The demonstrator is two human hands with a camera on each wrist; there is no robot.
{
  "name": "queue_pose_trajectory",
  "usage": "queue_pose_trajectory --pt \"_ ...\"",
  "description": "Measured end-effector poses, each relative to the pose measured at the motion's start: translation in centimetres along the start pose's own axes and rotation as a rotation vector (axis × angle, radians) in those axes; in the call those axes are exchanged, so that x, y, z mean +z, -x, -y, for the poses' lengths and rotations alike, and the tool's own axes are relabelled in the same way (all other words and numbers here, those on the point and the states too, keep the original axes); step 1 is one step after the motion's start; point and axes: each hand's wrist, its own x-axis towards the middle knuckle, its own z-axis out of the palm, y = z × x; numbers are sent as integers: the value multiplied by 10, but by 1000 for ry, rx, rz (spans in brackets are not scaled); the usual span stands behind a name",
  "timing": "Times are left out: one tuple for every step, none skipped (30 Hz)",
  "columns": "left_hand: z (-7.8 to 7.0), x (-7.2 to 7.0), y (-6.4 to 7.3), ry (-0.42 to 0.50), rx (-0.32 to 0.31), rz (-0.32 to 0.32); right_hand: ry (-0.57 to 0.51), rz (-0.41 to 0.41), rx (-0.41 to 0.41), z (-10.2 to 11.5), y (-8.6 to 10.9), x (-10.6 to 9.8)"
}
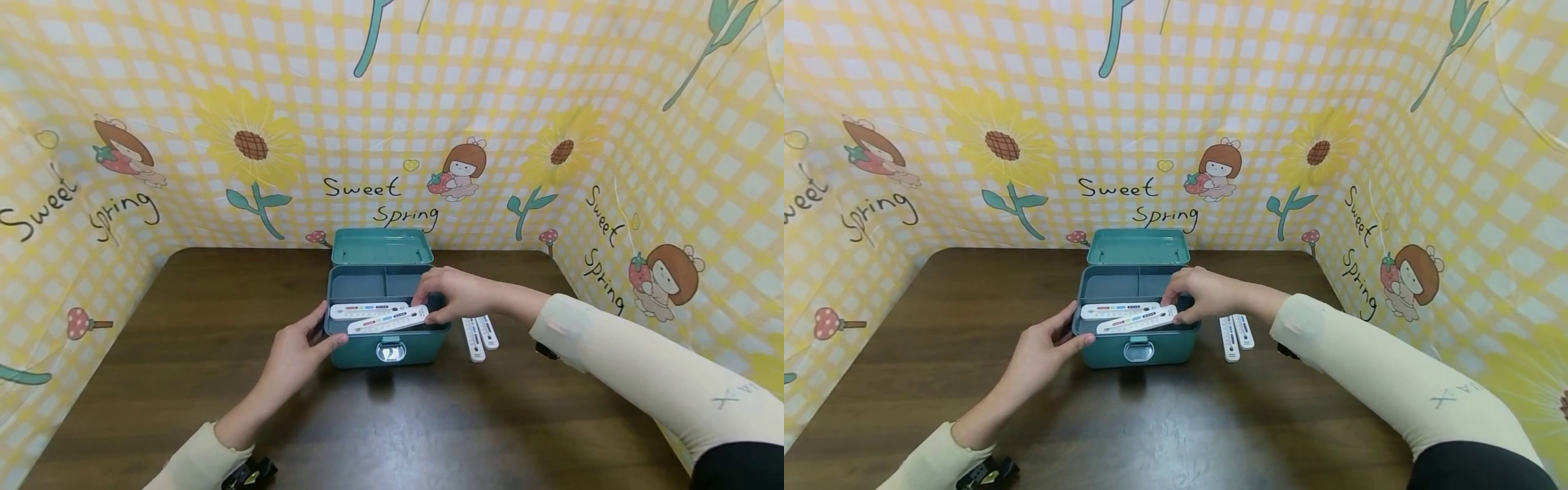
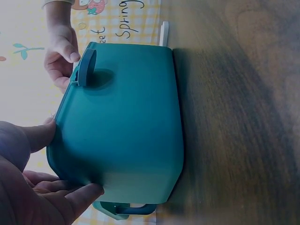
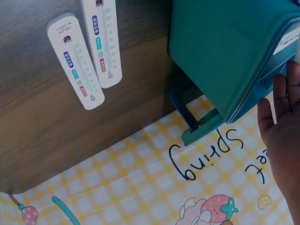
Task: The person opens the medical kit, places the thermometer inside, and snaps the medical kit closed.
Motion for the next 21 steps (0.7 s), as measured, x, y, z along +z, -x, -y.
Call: queue_pose_trajectory --pt "0 0 0 0 0 -2 0 -2 -7 0 -1 1" --pt "0 0 0 -1 3 -3 1 -5 -15 0 -2 2" --pt "0 0 0 1 3 -4 2 -7 -20 0 -3 4" --pt "0 0 0 3 2 -5 2 -9 -25 0 -4 5" --pt "0 -1 0 4 2 -5 3 -12 -30 0 -4 6" --pt "0 -1 0 4 2 -4 4 -15 -34 0 -5 7" --pt "0 -1 0 3 1 -3 4 -18 -33 1 -5 8" --pt "0 -1 0 6 -2 -2 6 -21 -33 1 -6 9" --pt "-1 0 0 7 -8 -1 6 -24 -33 1 -6 10" --pt "-1 0 0 7 -11 0 8 -26 -31 2 -7 10" --pt "0 0 0 6 -13 2 10 -26 -27 2 -8 11" --pt "0 0 0 6 -16 4 14 -26 -23 3 -8 12" --pt "0 0 0 8 -19 5 18 -25 -19 3 -9 13" --pt "0 0 0 11 -21 7 20 -25 -16 3 -10 13" --pt "0 0 0 11 -22 8 21 -24 -13 4 -10 14" --pt "0 0 0 14 -22 9 25 -23 -11 4 -11 14" --pt "0 -1 0 16 -21 11 26 -23 -10 4 -11 15" --pt "-1 -1 0 18 -22 11 29 -23 -13 4 -12 15" --pt "-1 -1 0 19 -21 10 27 -23 -16 4 -12 16" --pt "-1 -1 0 19 -20 9 27 -24 -21 4 -13 16" --pt "-1 -1 1 18 -19 8 29 -24 -25 3 -13 17"
